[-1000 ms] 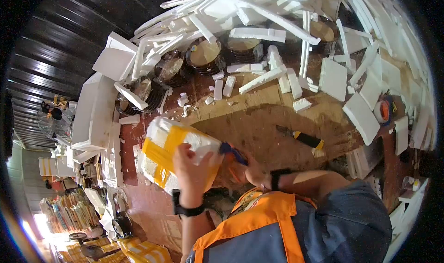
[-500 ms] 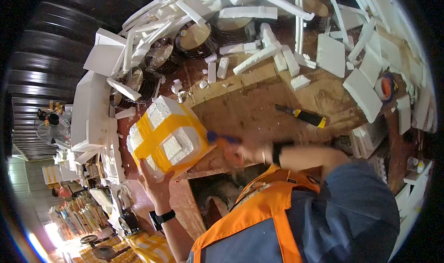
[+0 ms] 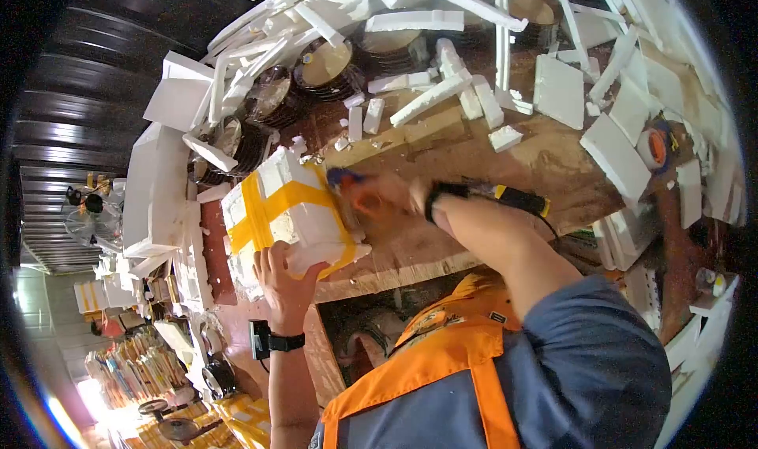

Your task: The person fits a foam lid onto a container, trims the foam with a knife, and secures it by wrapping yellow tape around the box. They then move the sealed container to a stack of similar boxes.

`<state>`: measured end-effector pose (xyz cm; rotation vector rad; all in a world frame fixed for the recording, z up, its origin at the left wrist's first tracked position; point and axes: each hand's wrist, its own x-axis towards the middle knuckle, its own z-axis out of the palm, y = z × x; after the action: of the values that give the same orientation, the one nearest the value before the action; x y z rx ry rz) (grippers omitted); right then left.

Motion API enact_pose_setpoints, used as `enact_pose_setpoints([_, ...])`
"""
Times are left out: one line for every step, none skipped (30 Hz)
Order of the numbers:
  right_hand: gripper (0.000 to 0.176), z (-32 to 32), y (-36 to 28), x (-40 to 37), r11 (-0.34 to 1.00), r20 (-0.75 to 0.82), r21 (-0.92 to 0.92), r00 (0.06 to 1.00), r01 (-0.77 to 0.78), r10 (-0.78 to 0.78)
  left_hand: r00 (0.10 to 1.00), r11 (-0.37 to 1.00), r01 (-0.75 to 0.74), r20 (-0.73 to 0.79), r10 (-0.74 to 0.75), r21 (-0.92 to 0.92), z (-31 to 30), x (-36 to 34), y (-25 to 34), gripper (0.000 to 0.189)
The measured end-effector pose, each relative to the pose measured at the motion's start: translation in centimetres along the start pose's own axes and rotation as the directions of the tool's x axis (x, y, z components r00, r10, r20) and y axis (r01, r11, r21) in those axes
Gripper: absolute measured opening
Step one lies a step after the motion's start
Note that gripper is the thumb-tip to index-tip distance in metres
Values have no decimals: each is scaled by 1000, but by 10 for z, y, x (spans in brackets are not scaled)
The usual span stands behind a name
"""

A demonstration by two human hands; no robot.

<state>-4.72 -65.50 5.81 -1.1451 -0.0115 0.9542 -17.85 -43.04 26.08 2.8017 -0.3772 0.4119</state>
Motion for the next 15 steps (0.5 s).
enact_pose_setpoints([47, 29, 10, -57, 997, -106, -64, 993, 52, -58, 999, 999, -16, -29, 17, 42, 4, -2, 5, 60])
enact_pose_setpoints([48, 55, 23, -106, 984, -204, -147, 971, 99, -128, 997, 996, -27, -70, 33, 84, 10, -1, 12, 59])
enact_pose_setpoints([49, 79, 51, -136, 974, -289, 6, 932, 229, -217, 998, 996, 6, -63, 0, 93, 16, 2, 23, 58])
enact_pose_setpoints([51, 94, 69, -154, 920, -383, 151, 879, 362, -283, 997, 996, 12, -72, -6, 87, 23, 7, 35, 58])
enact_pose_setpoints([51, 93, 69, -155, 924, -378, 141, 882, 355, -281, 992, 995, 73, -107, -65, 67, 31, 12, 48, 57])
enact_pose_setpoints([52, 90, 66, -150, 907, -439, 158, 850, 391, -291, 981, 990, 135, -148, -127, 46, 36, 18, 57, 55])
enact_pose_setpoints([52, 87, 61, -141, 887, -490, 170, 818, 429, -301, 970, 976, 198, -127, -209, -93, 35, 28, 64, 54])
enact_pose_setpoints([52, 84, 51, -129, 921, -536, 137, 809, 365, -241, 953, 939, 259, -98, -286, -227, 30, 37, 67, 53])
enact_pose_setpoints([53, 75, 37, -112, 950, -581, 99, 792, 296, -186, 939, 837, 285, -41, -343, -468, 21, 44, 63, 52])
enact_pose_setpoints([52, 56, 30, -76, 920, -603, 52, 747, 389, -282, 970, 871, 202, -29, -240, -447, 13, 45, 48, 58])
enact_pose_setpoints([51, 38, 18, -42, 878, -621, 13, 691, 479, -369, 986, 958, 111, -91, -140, -264, 3, 45, 36, 62])
enact_pose_setpoints([43, 24, -8, -25, 857, -540, 50, 736, 512, -408, 993, 998, 16, -118, -23, -61, -5, 45, 25, 65])
enact_pose_setpoints([36, 15, -27, -10, 837, -454, 93, 771, 540, -447, 985, 956, 172, 55, -163, -238, 0, 43, 10, 81])
enact_pose_setpoints([36, 14, -40, -6, 838, -439, 93, 777, 538, -451, 984, 956, 180, 44, -175, -231, 12, 43, 1, 81])
enact_pose_setpoints([39, 12, -55, -10, 911, -441, 58, 830, 408, -343, 990, 987, 137, 25, -136, -87, 27, 43, -2, 89])
